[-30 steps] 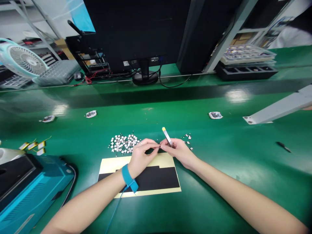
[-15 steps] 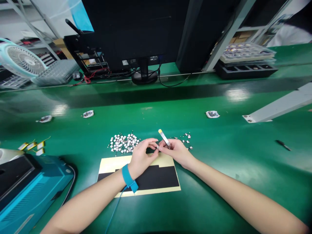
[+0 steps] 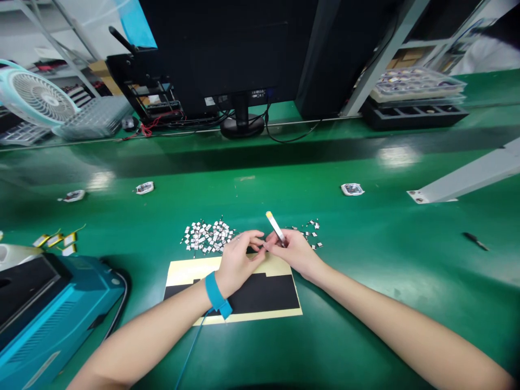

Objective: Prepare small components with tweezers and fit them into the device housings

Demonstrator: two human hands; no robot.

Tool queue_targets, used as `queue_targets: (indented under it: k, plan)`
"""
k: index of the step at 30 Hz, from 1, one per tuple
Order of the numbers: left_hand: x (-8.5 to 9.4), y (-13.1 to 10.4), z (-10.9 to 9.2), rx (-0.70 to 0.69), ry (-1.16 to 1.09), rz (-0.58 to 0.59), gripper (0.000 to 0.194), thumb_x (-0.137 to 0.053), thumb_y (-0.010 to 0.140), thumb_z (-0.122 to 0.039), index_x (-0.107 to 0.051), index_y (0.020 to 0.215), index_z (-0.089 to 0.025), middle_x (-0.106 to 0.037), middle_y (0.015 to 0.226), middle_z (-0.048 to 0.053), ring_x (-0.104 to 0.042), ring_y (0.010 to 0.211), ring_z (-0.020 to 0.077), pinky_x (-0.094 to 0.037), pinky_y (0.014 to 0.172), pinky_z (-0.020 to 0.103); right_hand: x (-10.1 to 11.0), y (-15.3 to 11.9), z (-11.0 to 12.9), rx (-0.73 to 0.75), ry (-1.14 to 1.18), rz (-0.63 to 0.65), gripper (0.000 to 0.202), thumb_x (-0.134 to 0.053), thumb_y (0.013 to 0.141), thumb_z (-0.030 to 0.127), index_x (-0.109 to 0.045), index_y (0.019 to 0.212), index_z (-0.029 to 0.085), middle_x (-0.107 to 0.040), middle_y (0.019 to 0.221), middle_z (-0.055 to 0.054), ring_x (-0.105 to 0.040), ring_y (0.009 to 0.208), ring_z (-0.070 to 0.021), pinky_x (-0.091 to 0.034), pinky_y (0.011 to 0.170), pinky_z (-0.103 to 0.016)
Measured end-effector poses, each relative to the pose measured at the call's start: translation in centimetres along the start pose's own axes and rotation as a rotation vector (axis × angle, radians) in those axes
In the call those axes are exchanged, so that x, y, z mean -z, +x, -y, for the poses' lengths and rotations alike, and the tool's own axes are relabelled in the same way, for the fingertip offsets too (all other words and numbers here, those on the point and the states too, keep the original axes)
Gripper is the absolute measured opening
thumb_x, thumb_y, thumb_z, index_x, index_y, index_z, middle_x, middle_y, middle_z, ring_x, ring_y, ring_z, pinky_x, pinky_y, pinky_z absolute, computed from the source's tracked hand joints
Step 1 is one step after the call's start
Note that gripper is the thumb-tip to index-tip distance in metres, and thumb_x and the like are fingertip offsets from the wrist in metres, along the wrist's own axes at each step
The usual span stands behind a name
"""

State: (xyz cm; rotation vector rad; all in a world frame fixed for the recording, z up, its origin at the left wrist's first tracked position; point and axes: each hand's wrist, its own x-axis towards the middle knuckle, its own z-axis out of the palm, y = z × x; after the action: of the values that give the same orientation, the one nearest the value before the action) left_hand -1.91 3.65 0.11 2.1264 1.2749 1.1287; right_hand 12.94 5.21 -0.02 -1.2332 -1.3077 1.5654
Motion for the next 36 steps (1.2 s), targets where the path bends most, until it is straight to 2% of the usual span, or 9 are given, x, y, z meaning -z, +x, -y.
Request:
queue_targets:
  k: [5, 7, 11, 14, 19, 23, 25, 32, 36]
  plan:
    - [0.0, 0.0, 0.0, -0.004, -0.028, -0.02, 0.028, -0.059, 0.069, -0.011, -0.047, 0.093, -0.018, -0.063, 0.072, 0.0, -0.061, 0.062, 0.0089, -0.051, 0.061, 0.018, 0.5, -0.1, 0.5, -0.039, 0.085, 0.007, 0.028, -0.067, 0.057, 0.023, -0.042, 0.049, 0.015, -0.056, 0.063, 0.001, -0.05, 0.061, -0.0104, -0.036, 0.059, -0.023]
    - [0.0, 0.1, 0.0, 0.002, -0.052, -0.027, 0.028, -0.06, 0.069, -0.011, -0.047, 0.093, -0.018, -0.064, 0.071, -0.001, -0.061, 0.062, 0.0085, -0.051, 0.06, 0.017, 0.8, 0.0, 0.7, -0.054, 0.122, 0.027, 0.034, -0.068, 0.058, 0.025, -0.037, 0.048, 0.015, -0.058, 0.065, 0.0, -0.049, 0.058, -0.0085, -0.035, 0.055, -0.021]
    - [0.0, 0.2, 0.1, 0.038, -0.124, -0.027, 0.028, -0.06, 0.069, -0.012, -0.046, 0.092, -0.018, -0.063, 0.071, -0.001, -0.061, 0.06, 0.0079, -0.051, 0.059, 0.017, 1.3, -0.1, 0.8, -0.081, 0.172, 0.06, 0.036, -0.066, 0.062, 0.026, -0.033, 0.051, 0.015, -0.06, 0.067, -0.001, -0.036, 0.042, -0.0025, -0.021, 0.04, -0.018]
    - [-0.1, 0.2, 0.2, 0.067, -0.173, -0.02, 0.026, -0.06, 0.069, -0.012, -0.047, 0.091, -0.017, -0.062, 0.07, 0.0, -0.061, 0.062, 0.0087, -0.051, 0.061, 0.018, 1.4, -0.3, 0.8, -0.088, 0.194, 0.081, 0.035, -0.063, 0.064, 0.025, -0.031, 0.053, 0.016, -0.06, 0.068, -0.001, -0.029, 0.037, -0.0007, -0.015, 0.037, -0.019]
    - [-0.1, 0.2, 0.3, 0.112, -0.237, -0.007, 0.026, -0.06, 0.069, -0.014, -0.046, 0.091, -0.017, -0.062, 0.07, 0.001, -0.061, 0.063, 0.0096, -0.052, 0.062, 0.021, 1.4, -0.6, 1.1, -0.08, 0.163, 0.091, 0.032, -0.064, 0.065, 0.03, -0.037, 0.056, 0.015, -0.057, 0.066, 0.001, -0.027, 0.038, -0.001, -0.015, 0.038, -0.019]
    - [-0.2, 0.1, 0.4, 0.134, -0.276, 0.007, 0.028, -0.06, 0.069, -0.015, -0.045, 0.092, -0.017, -0.062, 0.072, 0.002, -0.061, 0.064, 0.01, -0.052, 0.061, 0.021, 1.3, -0.6, 1.2, -0.054, 0.074, 0.074, 0.022, -0.068, 0.061, 0.03, -0.055, 0.067, 0.013, -0.052, 0.06, 0.002, -0.034, 0.044, -0.0043, -0.019, 0.039, -0.019]
    - [-0.2, 0.1, 0.5, 0.134, -0.285, 0.02, 0.028, -0.061, 0.069, -0.016, -0.045, 0.092, -0.017, -0.062, 0.073, 0.002, -0.06, 0.063, 0.0097, -0.051, 0.061, 0.021, 1.3, -0.6, 1.2, -0.028, 0.024, 0.056, 0.021, -0.068, 0.06, 0.029, -0.059, 0.071, 0.013, -0.05, 0.056, 0.003, -0.035, 0.045, -0.0053, -0.021, 0.041, -0.02]
    - [-0.2, 0.2, 0.5, 0.132, -0.293, 0.043, 0.024, -0.06, 0.069, -0.017, -0.046, 0.088, -0.016, -0.062, 0.073, 0.002, -0.059, 0.061, 0.0086, -0.051, 0.06, 0.02, 1.3, -0.5, 0.7, 0.034, -0.104, -0.012, 0.016, -0.067, 0.06, 0.028, -0.062, 0.065, 0.014, -0.044, 0.049, 0.004, -0.031, 0.046, -0.007, -0.021, 0.046, -0.023]
    - [-0.1, 0.3, 0.3, 0.119, -0.252, 0.05, 0.019, -0.059, 0.07, -0.016, -0.048, 0.084, -0.016, -0.061, 0.072, 0.001, -0.058, 0.061, 0.0084, -0.051, 0.06, 0.02, 1.2, -0.5, 0.5, 0.028, -0.128, -0.021, 0.02, -0.066, 0.061, 0.033, -0.062, 0.064, 0.014, -0.05, 0.053, 0.001, -0.04, 0.05, -0.0099, -0.028, 0.048, -0.024]
